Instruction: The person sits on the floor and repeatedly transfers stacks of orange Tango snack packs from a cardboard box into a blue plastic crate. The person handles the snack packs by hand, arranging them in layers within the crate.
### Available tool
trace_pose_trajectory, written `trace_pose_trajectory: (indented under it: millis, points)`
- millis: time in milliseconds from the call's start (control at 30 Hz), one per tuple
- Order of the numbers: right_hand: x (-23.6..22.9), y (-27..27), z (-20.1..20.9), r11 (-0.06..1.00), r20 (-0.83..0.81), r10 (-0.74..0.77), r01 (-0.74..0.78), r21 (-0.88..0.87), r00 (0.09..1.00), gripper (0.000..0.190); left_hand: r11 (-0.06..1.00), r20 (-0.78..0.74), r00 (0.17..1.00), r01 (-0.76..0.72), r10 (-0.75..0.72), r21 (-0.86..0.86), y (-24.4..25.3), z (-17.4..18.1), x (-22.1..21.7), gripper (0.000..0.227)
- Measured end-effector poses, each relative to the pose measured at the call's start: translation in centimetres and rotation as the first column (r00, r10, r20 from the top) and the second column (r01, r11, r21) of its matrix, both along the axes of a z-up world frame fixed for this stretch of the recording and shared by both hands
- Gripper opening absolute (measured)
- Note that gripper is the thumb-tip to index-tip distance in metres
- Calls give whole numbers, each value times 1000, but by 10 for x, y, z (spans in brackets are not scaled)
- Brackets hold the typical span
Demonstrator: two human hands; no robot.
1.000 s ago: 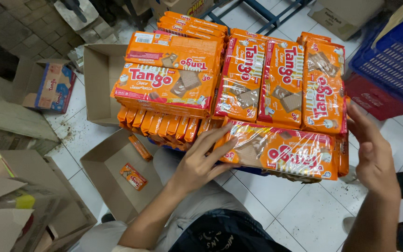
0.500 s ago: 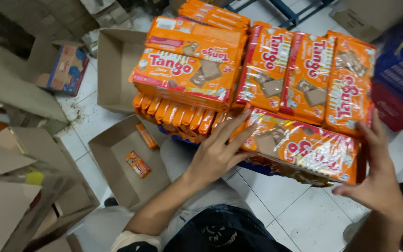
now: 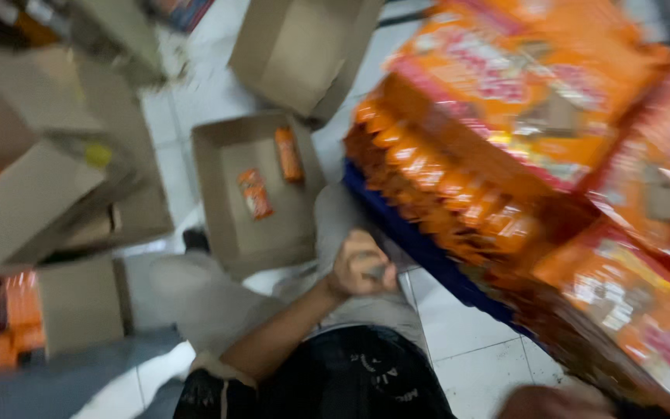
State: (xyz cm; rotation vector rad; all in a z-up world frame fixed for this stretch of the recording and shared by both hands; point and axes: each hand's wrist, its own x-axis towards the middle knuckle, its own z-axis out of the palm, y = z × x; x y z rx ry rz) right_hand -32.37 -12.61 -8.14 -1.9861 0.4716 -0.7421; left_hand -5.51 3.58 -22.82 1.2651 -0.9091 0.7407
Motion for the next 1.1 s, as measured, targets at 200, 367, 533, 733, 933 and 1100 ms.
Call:
trace_pose_trajectory:
  millis: [200, 367, 533, 733, 933, 1100]
  points:
    - [183, 59, -106, 787, 226, 611, -551, -279, 759, 21, 863, -291, 860, -278, 419, 422, 98, -108, 72, 23]
    - [295, 95, -184, 669, -241, 688, -727, -157, 685, 23, 719, -637, 498, 36, 589, 694, 142, -224, 154, 47]
    - [359, 120, -237, 622, -384, 700, -778, -86, 602, 22, 519, -594, 288, 300, 751, 801, 144, -370, 208, 64]
    - [383, 122, -264, 677, -472, 631, -734, -54, 616, 24, 526, -529, 412, 130, 742, 840, 110, -474, 289, 61]
    - [388, 125, -274, 760, -530, 555, -650, 10, 641, 28, 227, -305, 348, 248, 887, 942, 88, -530, 326, 58]
    - [391, 120, -272, 739, -486, 571, -672, -48, 662, 28, 550, -576, 107, 201, 811, 811, 107, -491, 324, 106]
